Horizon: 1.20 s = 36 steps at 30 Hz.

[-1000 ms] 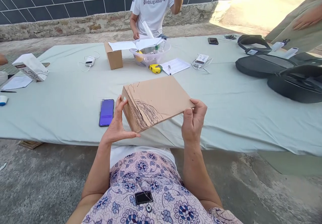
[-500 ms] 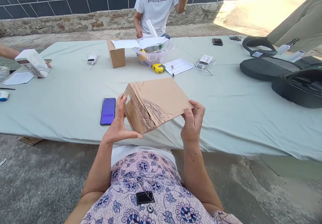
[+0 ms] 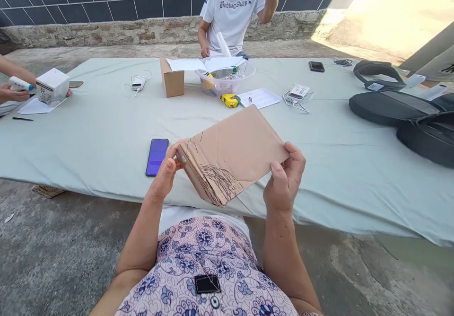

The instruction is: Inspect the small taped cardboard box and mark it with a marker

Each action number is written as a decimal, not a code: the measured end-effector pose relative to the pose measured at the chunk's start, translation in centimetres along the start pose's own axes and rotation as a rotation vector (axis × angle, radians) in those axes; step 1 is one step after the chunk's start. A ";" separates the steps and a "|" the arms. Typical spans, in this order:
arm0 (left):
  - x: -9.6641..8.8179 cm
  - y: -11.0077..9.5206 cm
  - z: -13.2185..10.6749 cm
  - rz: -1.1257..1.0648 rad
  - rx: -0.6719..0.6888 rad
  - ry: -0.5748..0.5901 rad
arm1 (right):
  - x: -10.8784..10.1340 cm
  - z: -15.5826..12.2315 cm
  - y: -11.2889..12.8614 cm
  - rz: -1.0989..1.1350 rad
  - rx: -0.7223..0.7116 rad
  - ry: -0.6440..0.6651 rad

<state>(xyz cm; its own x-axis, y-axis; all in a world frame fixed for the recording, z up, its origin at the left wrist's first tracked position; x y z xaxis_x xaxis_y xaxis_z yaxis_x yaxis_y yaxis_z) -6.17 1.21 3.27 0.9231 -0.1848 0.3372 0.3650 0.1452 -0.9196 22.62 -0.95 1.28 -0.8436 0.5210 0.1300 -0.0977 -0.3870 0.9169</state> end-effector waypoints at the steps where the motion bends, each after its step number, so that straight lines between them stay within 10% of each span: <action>1: 0.2 -0.1 0.2 -0.008 -0.010 0.005 | 0.2 0.6 0.3 0.005 -0.025 0.016; 10: 0.3 -0.4 0.8 -0.139 -0.193 -0.157 | 6.8 8.8 2.6 -0.037 -0.207 0.327; 21: 1.8 1.5 0.5 -0.330 -0.367 -0.196 | 9.8 12.3 -0.3 -0.141 -0.210 0.373; 29: 2.3 0.8 0.6 -0.350 -0.320 -0.331 | 6.1 6.5 2.8 -0.150 -0.206 0.369; 36: 2.8 0.8 0.6 -0.305 -0.290 -0.390 | 5.7 1.6 5.0 -0.431 -0.553 0.418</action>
<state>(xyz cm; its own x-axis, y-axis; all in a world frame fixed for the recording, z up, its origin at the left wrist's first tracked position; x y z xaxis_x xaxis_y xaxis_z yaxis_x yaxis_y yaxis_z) -3.24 1.41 3.56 0.7776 0.2034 0.5949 0.6246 -0.1413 -0.7681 18.18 1.32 7.23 -0.7892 0.4251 -0.4433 -0.6127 -0.5942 0.5211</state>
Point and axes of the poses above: each hand's wrist, its own z-axis towards the middle knuckle, its own x-axis out of the palm, y = z × x, the point moved 3 cm from there along z, towards the middle knuckle, and after that the axes turned 8 degrees about x, right-handed, at the moved point
